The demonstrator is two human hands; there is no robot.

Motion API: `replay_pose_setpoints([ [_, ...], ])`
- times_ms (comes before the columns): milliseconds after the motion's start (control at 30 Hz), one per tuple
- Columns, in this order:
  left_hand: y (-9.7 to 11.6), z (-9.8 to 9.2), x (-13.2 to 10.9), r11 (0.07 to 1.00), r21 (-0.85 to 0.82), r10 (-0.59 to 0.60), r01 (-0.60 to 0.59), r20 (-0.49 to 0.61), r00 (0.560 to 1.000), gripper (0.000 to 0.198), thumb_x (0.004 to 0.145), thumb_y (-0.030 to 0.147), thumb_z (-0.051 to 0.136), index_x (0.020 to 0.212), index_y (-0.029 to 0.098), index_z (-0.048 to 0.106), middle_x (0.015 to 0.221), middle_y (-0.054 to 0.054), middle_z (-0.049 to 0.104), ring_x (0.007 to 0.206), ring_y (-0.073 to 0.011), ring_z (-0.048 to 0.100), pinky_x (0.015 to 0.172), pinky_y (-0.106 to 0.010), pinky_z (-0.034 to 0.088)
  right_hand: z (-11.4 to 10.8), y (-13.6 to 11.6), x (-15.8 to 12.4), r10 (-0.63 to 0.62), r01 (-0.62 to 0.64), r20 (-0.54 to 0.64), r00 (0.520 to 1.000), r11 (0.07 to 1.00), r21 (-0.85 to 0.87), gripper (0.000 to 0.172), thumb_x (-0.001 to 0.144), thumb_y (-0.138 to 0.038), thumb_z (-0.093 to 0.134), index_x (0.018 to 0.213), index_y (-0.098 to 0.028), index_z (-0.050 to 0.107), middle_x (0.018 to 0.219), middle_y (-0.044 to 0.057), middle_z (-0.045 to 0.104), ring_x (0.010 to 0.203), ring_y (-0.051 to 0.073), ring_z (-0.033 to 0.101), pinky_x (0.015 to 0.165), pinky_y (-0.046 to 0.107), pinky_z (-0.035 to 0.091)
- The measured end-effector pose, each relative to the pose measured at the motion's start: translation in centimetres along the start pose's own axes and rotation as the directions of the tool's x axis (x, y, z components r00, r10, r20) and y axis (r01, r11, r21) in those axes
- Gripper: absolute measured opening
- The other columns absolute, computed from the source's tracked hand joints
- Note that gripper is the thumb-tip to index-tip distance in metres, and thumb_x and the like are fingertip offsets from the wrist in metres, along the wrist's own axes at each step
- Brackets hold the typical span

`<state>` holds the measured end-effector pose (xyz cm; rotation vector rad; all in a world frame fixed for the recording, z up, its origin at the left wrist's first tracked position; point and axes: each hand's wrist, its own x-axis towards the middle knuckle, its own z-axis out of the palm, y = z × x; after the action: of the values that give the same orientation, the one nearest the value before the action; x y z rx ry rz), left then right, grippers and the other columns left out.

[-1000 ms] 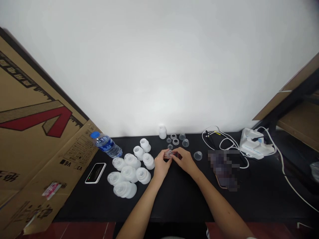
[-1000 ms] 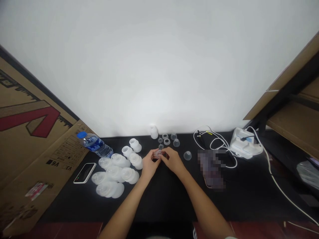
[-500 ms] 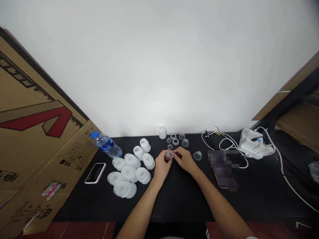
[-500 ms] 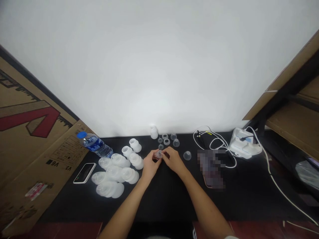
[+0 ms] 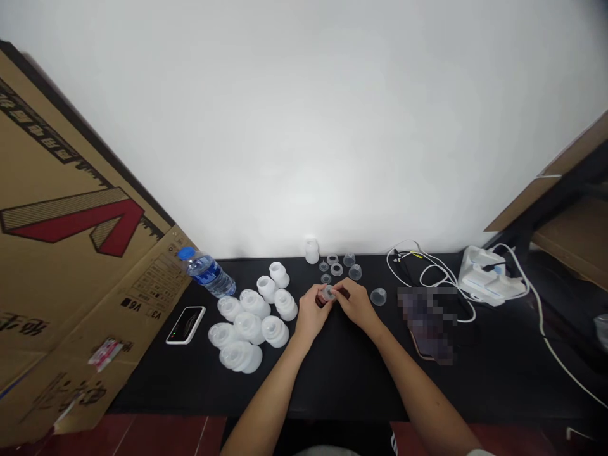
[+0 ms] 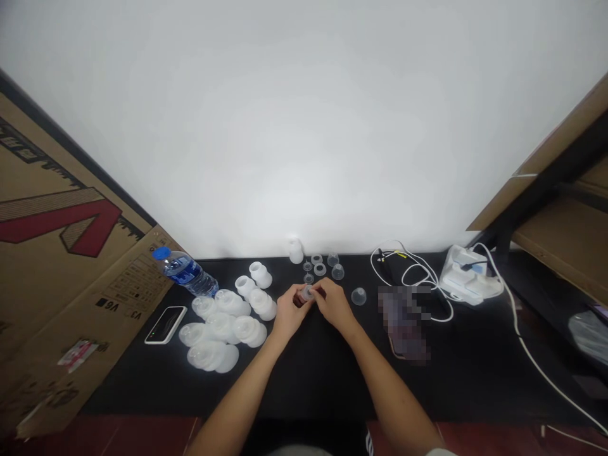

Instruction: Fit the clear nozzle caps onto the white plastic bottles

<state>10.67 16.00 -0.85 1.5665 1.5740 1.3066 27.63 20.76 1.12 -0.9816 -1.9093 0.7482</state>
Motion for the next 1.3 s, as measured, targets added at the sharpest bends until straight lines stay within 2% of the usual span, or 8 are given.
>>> replay_pose_setpoints([
  [267, 0.1, 0.2, 0.1, 0.999, -0.037, 0.015, -0.014, 0.043, 0.999, 0.024, 0.090, 0.033, 0.080, 0.110, 0.022, 0.073, 0.083, 0.001, 0.073, 0.069, -0.0158, 0.065, 0.067, -0.027, 0.051, -0.2, 1.2, 0.4, 0.258, -0.265, 0.058, 0.964, 0.933, 0.245, 0.019, 0.094, -0.040, 0.068, 0.093, -0.023, 0.075, 0.081, 0.005, 0.075, 0.067, 0.024, 0.071, 0.050, 0.031, 0.057],
  [500, -0.1, 0.1, 0.1, 1.000, -0.019, -0.018, 0.019, 0.016, 1.000, 0.021, 0.090, 0.033, 0.080, 0.105, 0.021, 0.074, 0.076, 0.002, 0.070, 0.066, -0.0153, 0.062, 0.066, -0.027, 0.048, -0.2, 0.5, 0.1, 0.062, -0.063, 0.021, 0.998, 0.995, 0.081, 0.015, 0.097, -0.033, 0.066, 0.091, -0.023, 0.075, 0.086, 0.005, 0.075, 0.079, 0.023, 0.072, 0.073, 0.035, 0.062],
  [733, 0.5, 0.1, -0.1, 0.997, 0.044, 0.060, -0.060, 0.017, 0.998, 0.025, 0.093, 0.032, 0.077, 0.115, 0.023, 0.073, 0.083, 0.001, 0.068, 0.074, -0.0174, 0.064, 0.073, -0.029, 0.052, -1.0, 0.6, 0.7, 0.173, -0.174, 0.022, 0.985, 0.965, 0.198, 0.023, 0.098, -0.044, 0.068, 0.094, -0.022, 0.075, 0.087, 0.005, 0.076, 0.076, 0.022, 0.070, 0.060, 0.031, 0.058],
  [867, 0.9, -0.1, -0.6, 0.984, 0.126, 0.131, -0.125, -0.037, 0.991, 0.021, 0.091, 0.031, 0.080, 0.108, 0.024, 0.072, 0.100, -0.003, 0.068, 0.094, -0.0219, 0.068, 0.086, -0.035, 0.057, -2.2, -0.4, 0.6, 0.106, -0.090, -0.088, 0.991, 0.983, 0.161, 0.032, 0.104, -0.050, 0.062, 0.096, -0.022, 0.075, 0.084, 0.004, 0.073, 0.073, 0.021, 0.068, 0.068, 0.033, 0.057],
  [1033, 1.2, 0.1, -0.8, 0.975, 0.144, 0.179, -0.172, -0.034, 0.983, 0.030, 0.093, 0.024, 0.077, 0.122, 0.025, 0.069, 0.118, -0.007, 0.069, 0.114, -0.0259, 0.069, 0.102, -0.042, 0.059, -3.4, -1.3, 0.9, 0.094, -0.074, -0.266, 0.960, 0.994, 0.081, 0.033, 0.110, -0.050, 0.056, 0.120, -0.023, 0.072, 0.093, 0.006, 0.075, 0.076, 0.023, 0.068, 0.072, 0.035, 0.057],
  [1133, 1.1, 0.3, -0.7, 0.967, 0.152, 0.208, -0.205, -0.002, 0.978, 0.037, 0.092, 0.018, 0.075, 0.127, 0.024, 0.068, 0.122, -0.008, 0.070, 0.118, -0.0282, 0.069, 0.106, -0.046, 0.058, -2.9, -1.6, 2.6, -0.040, 0.033, -0.091, 0.995, 0.996, -0.079, 0.029, 0.109, -0.044, 0.057, 0.122, -0.023, 0.073, 0.098, 0.009, 0.076, 0.082, 0.025, 0.070, 0.080, 0.039, 0.058],
  [1233, 0.8, 0.3, -0.7, 0.959, 0.157, 0.238, -0.236, 0.007, 0.971, 0.042, 0.090, 0.015, 0.075, 0.131, 0.024, 0.068, 0.124, -0.010, 0.071, 0.118, -0.0302, 0.069, 0.106, -0.049, 0.059, -1.5, -1.9, 5.9, -0.124, 0.145, 0.097, 0.987, 0.959, -0.245, 0.030, 0.107, -0.036, 0.058, 0.130, -0.021, 0.072, 0.102, 0.011, 0.075, 0.087, 0.028, 0.069, 0.087, 0.043, 0.057],
  [1300, 0.6, 0.3, -0.7, 0.954, 0.163, 0.253, -0.251, 0.010, 0.967, 0.043, 0.090, 0.014, 0.075, 0.131, 0.023, 0.069, 0.124, -0.011, 0.072, 0.117, -0.0313, 0.070, 0.105, -0.051, 0.060, -0.3, -1.9, 8.5, -0.126, 0.171, 0.143, 0.982, 0.916, -0.364, 0.038, 0.105, -0.031, 0.061, 0.140, -0.020, 0.066, 0.103, 0.012, 0.074, 0.093, 0.030, 0.068, 0.092, 0.045, 0.056],
])
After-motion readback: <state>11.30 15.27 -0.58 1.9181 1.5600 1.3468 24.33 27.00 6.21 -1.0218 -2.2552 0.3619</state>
